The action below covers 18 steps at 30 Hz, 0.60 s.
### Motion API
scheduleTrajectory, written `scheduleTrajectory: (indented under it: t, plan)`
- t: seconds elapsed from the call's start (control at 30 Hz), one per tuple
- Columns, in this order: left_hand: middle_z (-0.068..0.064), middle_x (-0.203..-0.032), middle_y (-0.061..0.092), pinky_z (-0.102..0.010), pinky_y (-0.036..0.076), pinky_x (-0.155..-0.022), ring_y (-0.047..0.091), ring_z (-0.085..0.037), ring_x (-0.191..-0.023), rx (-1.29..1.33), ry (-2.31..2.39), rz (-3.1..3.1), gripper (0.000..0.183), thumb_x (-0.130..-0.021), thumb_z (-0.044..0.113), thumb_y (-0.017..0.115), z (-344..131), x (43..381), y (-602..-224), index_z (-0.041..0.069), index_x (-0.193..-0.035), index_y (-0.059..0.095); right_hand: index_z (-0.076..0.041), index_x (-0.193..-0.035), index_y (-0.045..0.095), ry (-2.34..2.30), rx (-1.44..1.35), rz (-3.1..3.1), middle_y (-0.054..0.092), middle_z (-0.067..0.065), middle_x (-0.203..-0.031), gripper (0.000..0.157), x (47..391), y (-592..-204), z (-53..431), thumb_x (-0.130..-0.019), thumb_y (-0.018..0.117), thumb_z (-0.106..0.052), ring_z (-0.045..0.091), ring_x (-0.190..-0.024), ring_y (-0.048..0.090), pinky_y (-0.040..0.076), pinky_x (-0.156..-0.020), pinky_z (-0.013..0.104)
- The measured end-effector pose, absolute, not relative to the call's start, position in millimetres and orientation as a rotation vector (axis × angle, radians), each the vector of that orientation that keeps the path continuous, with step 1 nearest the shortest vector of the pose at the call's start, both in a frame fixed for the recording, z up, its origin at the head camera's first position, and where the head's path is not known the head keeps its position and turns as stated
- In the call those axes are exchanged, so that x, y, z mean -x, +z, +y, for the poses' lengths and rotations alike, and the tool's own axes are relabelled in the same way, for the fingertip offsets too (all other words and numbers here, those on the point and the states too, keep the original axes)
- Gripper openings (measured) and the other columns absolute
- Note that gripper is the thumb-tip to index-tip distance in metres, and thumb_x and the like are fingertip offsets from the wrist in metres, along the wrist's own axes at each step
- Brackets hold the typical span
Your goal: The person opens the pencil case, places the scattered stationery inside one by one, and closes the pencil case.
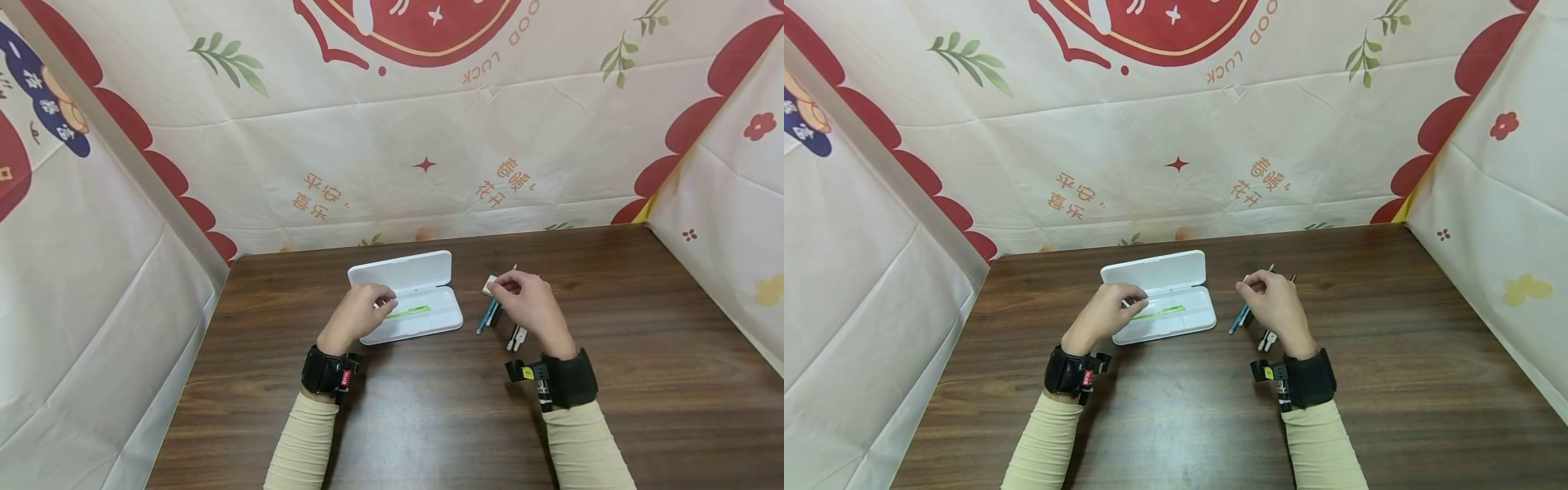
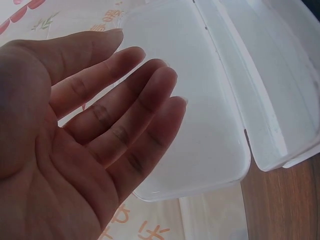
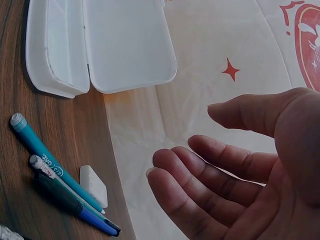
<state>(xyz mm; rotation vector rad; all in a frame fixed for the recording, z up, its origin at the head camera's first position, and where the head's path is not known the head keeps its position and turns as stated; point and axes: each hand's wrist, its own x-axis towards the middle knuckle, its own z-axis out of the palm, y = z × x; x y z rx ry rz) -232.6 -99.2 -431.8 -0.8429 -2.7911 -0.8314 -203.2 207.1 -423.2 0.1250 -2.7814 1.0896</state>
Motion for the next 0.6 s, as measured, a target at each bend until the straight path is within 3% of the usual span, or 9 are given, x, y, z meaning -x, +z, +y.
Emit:
scheduleTrajectory:
  t: [0.6]
  plan:
    - [-0.002, -0.082, 0.071, -0.031, 0.055, -0.069, 0.061, -0.01, -0.075, 0.839, -0.815, -2.794, 0.012, -0.087, 0.015, 0.064, -97.1, 232.6, -430.1, 0.008, -0.089, 0.074, 0.002, -0.104, 0.065, 1.102, -0.061, -2.83, 0.067, 0.021, -0.092, 0.035, 202.5, -422.5, 213.6, -0.094, 0.055, -0.03, 0.027, -0.075, 0.057, 0.048, -0.059, 0.034]
